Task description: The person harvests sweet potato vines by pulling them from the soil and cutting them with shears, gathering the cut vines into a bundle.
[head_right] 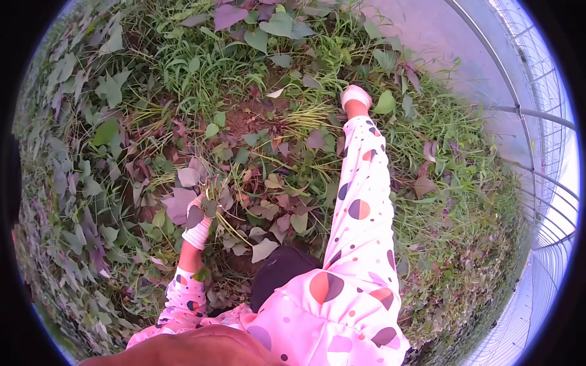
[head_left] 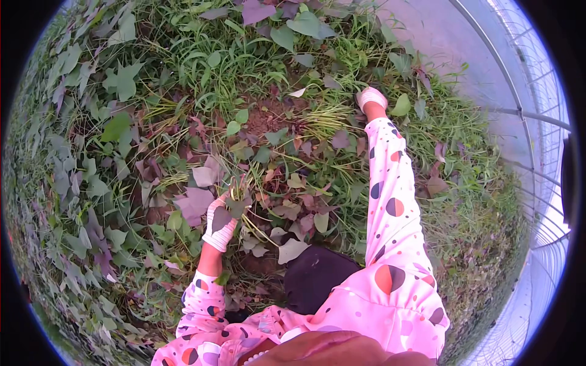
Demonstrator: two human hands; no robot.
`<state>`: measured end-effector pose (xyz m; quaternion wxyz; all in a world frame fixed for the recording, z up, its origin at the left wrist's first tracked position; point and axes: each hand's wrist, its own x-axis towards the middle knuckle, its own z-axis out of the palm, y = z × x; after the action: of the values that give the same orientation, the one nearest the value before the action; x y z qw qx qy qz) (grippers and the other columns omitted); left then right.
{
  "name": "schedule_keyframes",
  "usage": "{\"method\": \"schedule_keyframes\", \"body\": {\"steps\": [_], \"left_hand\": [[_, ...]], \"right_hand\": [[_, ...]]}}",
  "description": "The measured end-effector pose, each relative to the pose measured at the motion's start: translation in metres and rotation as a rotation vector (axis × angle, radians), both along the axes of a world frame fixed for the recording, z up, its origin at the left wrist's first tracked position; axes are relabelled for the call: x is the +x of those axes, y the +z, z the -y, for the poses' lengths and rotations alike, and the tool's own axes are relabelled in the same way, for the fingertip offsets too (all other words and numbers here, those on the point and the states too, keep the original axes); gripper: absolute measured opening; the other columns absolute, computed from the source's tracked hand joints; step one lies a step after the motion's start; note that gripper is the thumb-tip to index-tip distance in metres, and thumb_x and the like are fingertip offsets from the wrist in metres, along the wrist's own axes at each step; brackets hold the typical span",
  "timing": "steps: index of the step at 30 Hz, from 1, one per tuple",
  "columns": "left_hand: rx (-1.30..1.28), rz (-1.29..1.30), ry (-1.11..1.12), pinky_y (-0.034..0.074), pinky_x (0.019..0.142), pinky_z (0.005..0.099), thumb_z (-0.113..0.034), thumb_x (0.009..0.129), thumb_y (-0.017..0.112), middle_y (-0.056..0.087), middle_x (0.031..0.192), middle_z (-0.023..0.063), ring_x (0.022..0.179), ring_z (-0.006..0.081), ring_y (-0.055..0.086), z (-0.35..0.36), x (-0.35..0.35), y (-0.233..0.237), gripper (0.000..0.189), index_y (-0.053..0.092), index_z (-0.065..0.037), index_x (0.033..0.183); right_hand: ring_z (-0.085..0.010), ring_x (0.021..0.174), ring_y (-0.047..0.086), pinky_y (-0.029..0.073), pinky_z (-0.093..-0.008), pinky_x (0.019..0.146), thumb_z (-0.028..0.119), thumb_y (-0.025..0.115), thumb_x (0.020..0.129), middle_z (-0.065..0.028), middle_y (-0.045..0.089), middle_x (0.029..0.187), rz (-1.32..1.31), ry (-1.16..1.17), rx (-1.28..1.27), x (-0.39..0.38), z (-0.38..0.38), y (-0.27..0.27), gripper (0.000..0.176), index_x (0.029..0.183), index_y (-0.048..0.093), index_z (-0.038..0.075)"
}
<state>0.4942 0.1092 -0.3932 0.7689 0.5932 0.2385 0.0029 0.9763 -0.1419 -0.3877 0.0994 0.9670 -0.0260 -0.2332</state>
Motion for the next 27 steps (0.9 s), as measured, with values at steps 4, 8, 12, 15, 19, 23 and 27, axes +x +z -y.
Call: {"method": "schedule_keyframes", "body": {"steps": [4,8,12,15,19,23,27], "left_hand": [[-0.547,-0.022,0.162,0.054,0.086,0.0289,-0.004,0.096,0.040,0.060,0.112,0.0147,0.097,0.0217,0.063,0.003,0.007,0.001,0.033,0.046,0.004,0.127],[-0.389,-0.144,0.119,0.052,0.083,0.0333,-0.010,0.098,0.035,0.058,0.107,0.0149,0.094,0.0244,0.060,0.005,0.012,-0.006,0.032,0.049,0.003,0.123],[-0.762,-0.050,0.143,0.049,0.097,0.0344,-0.003,0.098,0.030,0.054,0.123,0.0220,0.111,0.0305,0.057,0.012,0.019,0.003,0.034,0.044,0.007,0.127],[-0.260,-0.027,-0.060,0.052,0.091,0.0295,0.002,0.094,0.032,0.056,0.120,0.0203,0.107,0.0262,0.060,0.016,0.022,0.023,0.037,0.043,0.006,0.129],[-0.303,-0.051,-0.003,0.053,0.084,0.0256,0.003,0.093,0.032,0.058,0.118,0.0188,0.104,0.0223,0.062,0.016,0.021,0.013,0.039,0.044,0.005,0.130],[-0.464,-0.124,0.089,0.053,0.083,0.0257,0.005,0.092,0.038,0.060,0.116,0.0202,0.101,0.0212,0.062,0.010,0.036,0.031,0.036,0.048,0.005,0.126],[-0.402,-0.079,0.063,0.053,0.081,0.0255,0.010,0.086,0.048,0.064,0.109,0.0160,0.093,0.0185,0.063,0.008,0.036,0.011,0.038,0.050,0.005,0.124]], "right_hand": [[-0.0304,0.116,0.057,0.046,-0.0404,0.094,0.039,0.049,0.087,-0.0119,0.058,0.127,-0.002,-0.004,0.003,-0.001,0.001,0.009,0.047,0.119,0.062,0.008],[-0.0297,0.116,0.057,0.046,-0.0403,0.094,0.039,0.048,0.086,-0.0117,0.059,0.126,-0.050,0.015,-0.047,0.019,-0.002,0.007,0.047,0.119,0.062,0.009],[-0.0311,0.115,0.058,0.046,-0.0416,0.093,0.036,0.049,0.086,-0.0124,0.060,0.125,-0.033,-0.006,-0.022,0.025,-0.006,0.003,0.043,0.115,0.064,0.007],[-0.0319,0.112,0.060,0.049,-0.0415,0.090,0.024,0.054,0.086,-0.0149,0.062,0.120,0.064,0.056,0.080,0.016,-0.002,-0.005,0.034,0.111,0.067,0.006],[-0.0369,0.107,0.059,0.047,-0.0431,0.091,0.044,0.050,0.088,-0.0198,0.061,0.116,0.090,0.157,0.197,0.001,-0.003,-0.002,0.048,0.108,0.066,0.004],[-0.0402,0.097,0.060,0.048,-0.0448,0.086,0.038,0.053,0.085,-0.0241,0.063,0.104,0.544,0.011,0.482,0.023,-0.010,0.000,0.042,0.102,0.067,0.002],[-0.0337,0.104,0.062,0.050,-0.0429,0.086,0.028,0.061,0.086,-0.0202,0.064,0.111,0.425,-0.112,0.333,0.056,-0.027,-0.008,0.031,0.107,0.067,0.006]]}}
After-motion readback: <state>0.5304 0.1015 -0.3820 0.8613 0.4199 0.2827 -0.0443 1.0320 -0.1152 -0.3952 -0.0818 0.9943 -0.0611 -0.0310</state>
